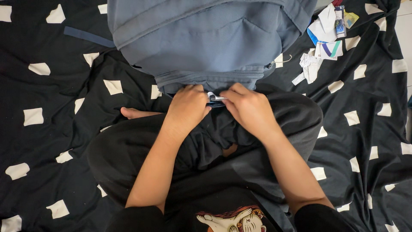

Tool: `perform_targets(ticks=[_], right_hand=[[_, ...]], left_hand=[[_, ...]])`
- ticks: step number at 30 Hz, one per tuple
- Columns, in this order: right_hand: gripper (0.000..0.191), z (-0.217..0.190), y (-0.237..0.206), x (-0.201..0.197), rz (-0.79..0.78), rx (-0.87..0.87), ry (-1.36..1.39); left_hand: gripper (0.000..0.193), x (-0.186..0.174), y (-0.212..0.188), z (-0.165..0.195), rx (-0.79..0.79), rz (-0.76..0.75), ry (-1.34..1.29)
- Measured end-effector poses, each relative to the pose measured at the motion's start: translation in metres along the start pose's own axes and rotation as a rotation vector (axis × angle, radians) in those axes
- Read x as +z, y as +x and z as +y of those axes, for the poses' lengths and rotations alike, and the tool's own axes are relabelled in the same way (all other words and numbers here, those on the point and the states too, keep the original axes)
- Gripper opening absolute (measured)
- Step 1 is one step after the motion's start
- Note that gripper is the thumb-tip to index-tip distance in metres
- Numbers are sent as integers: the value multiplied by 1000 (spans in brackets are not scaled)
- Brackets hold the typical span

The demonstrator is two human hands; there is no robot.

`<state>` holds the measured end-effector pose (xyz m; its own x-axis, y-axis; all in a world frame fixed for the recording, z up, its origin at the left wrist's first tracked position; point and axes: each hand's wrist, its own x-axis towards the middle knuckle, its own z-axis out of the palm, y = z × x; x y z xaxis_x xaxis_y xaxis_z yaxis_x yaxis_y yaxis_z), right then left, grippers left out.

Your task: The person sits on a bed and packs a blue backpack. They place a water bottle, a wallet, a charger with cable, small packets, and papers into the backpack's compartments, then zip the pockets closed and handle a small cylindrical container.

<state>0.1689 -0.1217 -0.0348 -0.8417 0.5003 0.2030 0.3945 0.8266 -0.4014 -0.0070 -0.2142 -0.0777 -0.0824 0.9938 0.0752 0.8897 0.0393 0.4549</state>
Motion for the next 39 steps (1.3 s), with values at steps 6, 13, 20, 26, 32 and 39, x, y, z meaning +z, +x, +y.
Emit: perform_targets(ticks=[6,13,20,26,32,39], right_hand=[[3,8,4,39,16,-51,-375],[9,1,9,62,-25,-36,-538],[12,9,8,71,-19,18,-456],[6,18,1,75,-171,-72,-448],[12,28,1,67,-130,-222,-430],[13,23,2,79,-218,-157,-516]], left_hand=[[20,4,1,-6,-9,22,-69],[32,-1,1,-8,-41,30,-122],[41,-3,2,-6,-65,6,-121],[43,1,3,-9,-60,7,-152],[46,6,5,-10,-39,22,-176],[45,9,7,-15,-18,70,-179]])
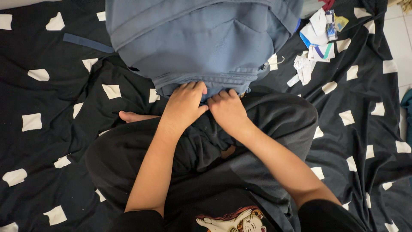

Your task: The person sits on a bed and packs a blue backpack. They place a water bottle, a wallet, a charger with cable, small packets, and papers into the backpack's compartments, then zip the pockets closed and handle a small cylindrical container.

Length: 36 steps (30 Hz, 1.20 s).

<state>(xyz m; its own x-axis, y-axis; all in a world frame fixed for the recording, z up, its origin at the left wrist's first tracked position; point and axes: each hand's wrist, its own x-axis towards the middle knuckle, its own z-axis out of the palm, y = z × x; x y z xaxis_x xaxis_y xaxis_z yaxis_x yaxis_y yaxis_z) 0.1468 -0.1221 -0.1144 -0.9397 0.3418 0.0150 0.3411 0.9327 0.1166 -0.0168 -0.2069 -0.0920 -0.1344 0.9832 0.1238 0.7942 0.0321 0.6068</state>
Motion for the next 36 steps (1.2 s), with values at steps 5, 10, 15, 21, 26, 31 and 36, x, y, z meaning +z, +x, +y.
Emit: perform_targets(ticks=[5,10,15,21,26,31,36], right_hand=[[14,4,1,6,-24,-71,149],[13,4,10,-17,-119,-64,200],[53,47,-15,-84,-237,-277,770],[14,162,-51,-101,301,-151,1589],[14,253,-9,-14,966,455,1534],[30,257,22,82,881,747,764],[50,246,21,111,593,762,228]], left_hand=[[46,5,-3,0,12,4,-18],[44,1,-1,-4,14,-8,-66],[15,-13,4,1,21,66,-174],[8,-35,3,15,141,328,-354],[9,-35,-5,7,312,721,-286],[6,-31,-15,-19,318,925,-250],[8,-18,-11,-27,326,977,-226]])
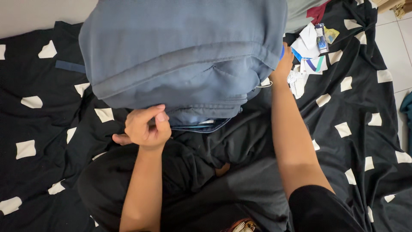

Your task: The person sits on a bed and packs a blue backpack. They place a water bottle, a wallet, a charger with cable, small packets, and papers into the backpack's compartments, then zip the pockets closed and handle a small cylindrical container.

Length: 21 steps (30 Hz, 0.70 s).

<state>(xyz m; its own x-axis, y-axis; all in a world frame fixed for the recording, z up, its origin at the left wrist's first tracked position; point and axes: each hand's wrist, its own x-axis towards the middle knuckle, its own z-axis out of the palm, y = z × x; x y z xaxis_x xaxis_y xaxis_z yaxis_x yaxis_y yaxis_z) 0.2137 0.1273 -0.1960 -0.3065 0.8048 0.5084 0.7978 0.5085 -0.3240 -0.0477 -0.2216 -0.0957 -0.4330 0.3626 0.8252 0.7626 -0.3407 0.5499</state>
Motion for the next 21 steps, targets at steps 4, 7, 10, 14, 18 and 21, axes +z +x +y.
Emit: perform_targets(ticks=[4,7,10,14,18,21], right_hand=[[47,-1,-4,12,-136,93,-50],[45,-4,-3,15,-248,185,29],[43,-8,0,10,-290,260,104],[40,-12,0,-7,-185,453,335],[57,-12,13,-37,356,-41,770],[45,-22,-11,-83,269,121,1239]], left_hand=[[8,4,-2,-1,21,-14,-6],[9,6,-1,-3,7,-34,-57],[13,10,-3,-4,37,-41,-43],[20,18,-9,-3,24,15,-105],[29,26,-9,5,-21,40,-338],[23,27,0,18,-64,-17,-327]])
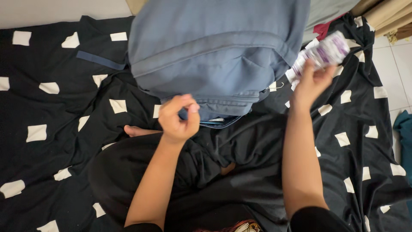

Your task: The person sits on a bed and packs a blue backpack. They place a water bottle, a wallet, a charger with cable, small packets, and papers into the backpack's compartments, then zip the pockets closed and handle a small cylindrical container.

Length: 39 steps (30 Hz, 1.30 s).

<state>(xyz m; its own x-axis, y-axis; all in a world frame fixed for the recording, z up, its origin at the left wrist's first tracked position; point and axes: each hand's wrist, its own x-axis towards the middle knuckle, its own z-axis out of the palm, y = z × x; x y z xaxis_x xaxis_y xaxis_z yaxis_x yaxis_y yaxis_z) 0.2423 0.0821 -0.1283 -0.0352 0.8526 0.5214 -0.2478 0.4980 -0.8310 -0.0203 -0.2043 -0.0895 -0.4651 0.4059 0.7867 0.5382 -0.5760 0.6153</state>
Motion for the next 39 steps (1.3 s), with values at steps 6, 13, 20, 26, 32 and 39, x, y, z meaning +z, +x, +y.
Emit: perform_targets(ticks=[6,13,20,26,32,39], right_hand=[[24,-99,-102,33,-67,162,115],[17,-140,-137,104,-461,58,-108],[29,-152,-124,109,-595,-199,-307],[48,-154,-121,109,-706,-288,-496],[44,-164,-117,107,-688,-86,-255],[26,-156,-116,103,-705,60,-462]], left_hand=[[24,13,21,39,-430,-365,-177],[23,19,29,51,-648,-647,-100],[25,15,14,28,-733,-606,-299],[34,16,1,15,-891,-450,-575],[27,12,16,26,-753,-625,-299],[21,8,33,37,-678,-677,-107]])
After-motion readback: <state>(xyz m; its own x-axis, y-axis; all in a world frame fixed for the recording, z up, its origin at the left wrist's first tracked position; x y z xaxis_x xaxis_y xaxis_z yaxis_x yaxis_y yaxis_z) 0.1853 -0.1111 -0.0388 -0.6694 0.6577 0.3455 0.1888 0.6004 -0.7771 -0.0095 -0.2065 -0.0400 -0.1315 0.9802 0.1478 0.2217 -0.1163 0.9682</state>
